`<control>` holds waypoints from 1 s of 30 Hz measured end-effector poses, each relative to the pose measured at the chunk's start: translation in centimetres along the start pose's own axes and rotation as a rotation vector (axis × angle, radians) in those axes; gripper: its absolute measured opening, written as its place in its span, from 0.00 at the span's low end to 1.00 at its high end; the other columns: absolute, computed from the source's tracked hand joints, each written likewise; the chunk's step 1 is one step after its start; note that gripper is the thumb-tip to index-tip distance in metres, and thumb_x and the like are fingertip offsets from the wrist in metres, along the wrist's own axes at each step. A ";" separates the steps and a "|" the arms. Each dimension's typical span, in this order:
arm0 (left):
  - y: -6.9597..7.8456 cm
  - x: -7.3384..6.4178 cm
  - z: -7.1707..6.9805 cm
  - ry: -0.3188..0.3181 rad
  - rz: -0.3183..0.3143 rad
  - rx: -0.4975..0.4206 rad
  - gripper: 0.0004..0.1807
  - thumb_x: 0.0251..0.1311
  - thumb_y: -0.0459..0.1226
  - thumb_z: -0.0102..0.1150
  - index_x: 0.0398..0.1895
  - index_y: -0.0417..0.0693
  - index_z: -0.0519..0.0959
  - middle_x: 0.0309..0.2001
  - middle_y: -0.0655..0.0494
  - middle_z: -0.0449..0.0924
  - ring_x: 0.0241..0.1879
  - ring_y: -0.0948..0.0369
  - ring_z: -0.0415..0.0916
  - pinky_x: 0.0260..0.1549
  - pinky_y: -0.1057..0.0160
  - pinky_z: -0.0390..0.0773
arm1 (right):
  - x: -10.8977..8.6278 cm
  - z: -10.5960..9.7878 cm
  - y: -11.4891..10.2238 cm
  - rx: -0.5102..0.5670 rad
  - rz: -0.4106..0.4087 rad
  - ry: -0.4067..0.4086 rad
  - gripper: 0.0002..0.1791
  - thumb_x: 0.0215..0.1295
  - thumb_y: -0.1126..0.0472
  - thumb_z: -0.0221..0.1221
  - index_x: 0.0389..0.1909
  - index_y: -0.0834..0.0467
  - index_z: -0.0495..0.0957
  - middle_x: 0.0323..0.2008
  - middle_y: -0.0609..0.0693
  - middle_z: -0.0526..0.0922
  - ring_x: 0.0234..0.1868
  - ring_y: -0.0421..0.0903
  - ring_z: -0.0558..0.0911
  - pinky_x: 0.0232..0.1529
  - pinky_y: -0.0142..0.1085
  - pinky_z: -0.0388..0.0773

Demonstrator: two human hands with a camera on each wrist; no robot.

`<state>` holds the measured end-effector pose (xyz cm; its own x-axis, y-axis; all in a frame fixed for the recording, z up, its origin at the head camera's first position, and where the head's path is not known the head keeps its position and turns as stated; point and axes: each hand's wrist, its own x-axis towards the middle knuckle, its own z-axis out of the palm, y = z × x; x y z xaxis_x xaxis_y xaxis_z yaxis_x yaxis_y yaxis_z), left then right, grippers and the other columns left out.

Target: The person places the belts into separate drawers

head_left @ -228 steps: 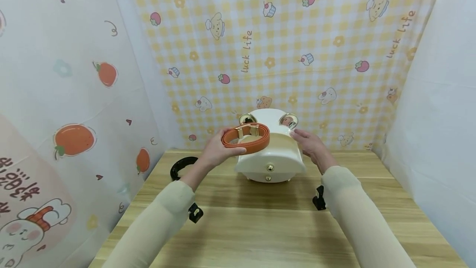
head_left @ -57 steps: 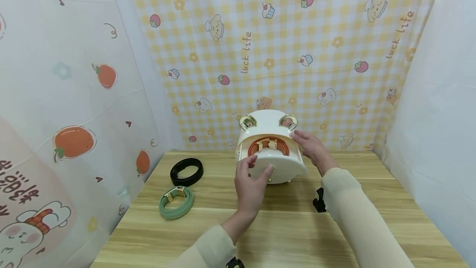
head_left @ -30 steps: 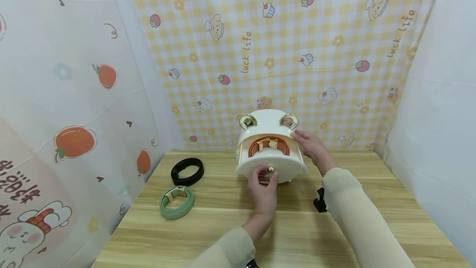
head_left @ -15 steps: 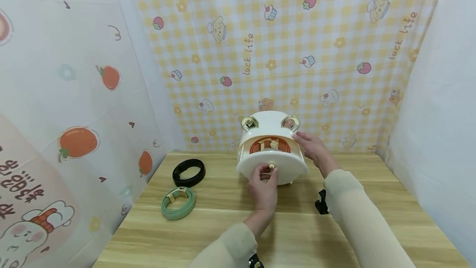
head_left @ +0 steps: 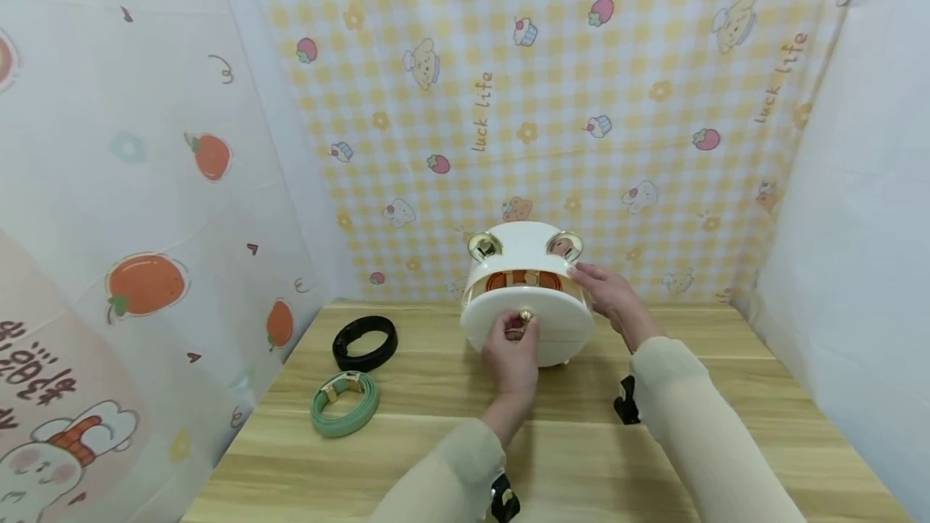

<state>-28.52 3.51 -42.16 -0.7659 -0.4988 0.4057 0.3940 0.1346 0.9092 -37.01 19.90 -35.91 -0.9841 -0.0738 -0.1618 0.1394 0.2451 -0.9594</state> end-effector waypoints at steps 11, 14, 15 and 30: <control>-0.7 2.0 1.3 0.016 -0.039 0.087 0.09 0.51 0.35 0.74 0.35 0.48 0.83 0.30 0.62 0.83 0.27 0.67 0.78 0.28 0.67 0.80 | 0.0 0.2 -0.1 0.005 -0.001 -0.007 0.39 0.73 0.42 0.53 0.77 0.54 0.55 0.79 0.55 0.41 0.76 0.59 0.48 0.70 0.55 0.57; -0.9 2.5 1.7 0.030 -0.017 0.099 0.09 0.50 0.34 0.74 0.35 0.47 0.84 0.30 0.61 0.84 0.26 0.67 0.78 0.27 0.67 0.80 | 0.1 0.2 -0.1 0.015 -0.009 -0.006 0.39 0.72 0.42 0.54 0.77 0.55 0.55 0.79 0.55 0.41 0.76 0.58 0.49 0.70 0.54 0.57; -1.0 2.6 1.9 0.033 -0.010 0.100 0.10 0.50 0.34 0.74 0.34 0.47 0.84 0.30 0.60 0.84 0.26 0.67 0.78 0.27 0.67 0.80 | 0.1 0.1 -0.1 0.016 -0.011 -0.006 0.39 0.72 0.42 0.54 0.77 0.55 0.55 0.79 0.55 0.41 0.76 0.58 0.49 0.70 0.54 0.57; -1.6 3.7 2.9 0.055 0.006 0.195 0.09 0.49 0.37 0.75 0.32 0.49 0.83 0.29 0.62 0.83 0.26 0.68 0.78 0.29 0.66 0.79 | -0.2 0.1 0.0 0.050 0.002 0.001 0.38 0.74 0.44 0.53 0.77 0.56 0.54 0.79 0.53 0.40 0.76 0.59 0.50 0.70 0.53 0.57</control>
<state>-33.46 3.99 -41.88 -0.7330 -0.5425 0.4104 0.2883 0.2988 0.9097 -36.82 19.76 -35.86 -0.9838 -0.0728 -0.1635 0.1466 0.1967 -0.9694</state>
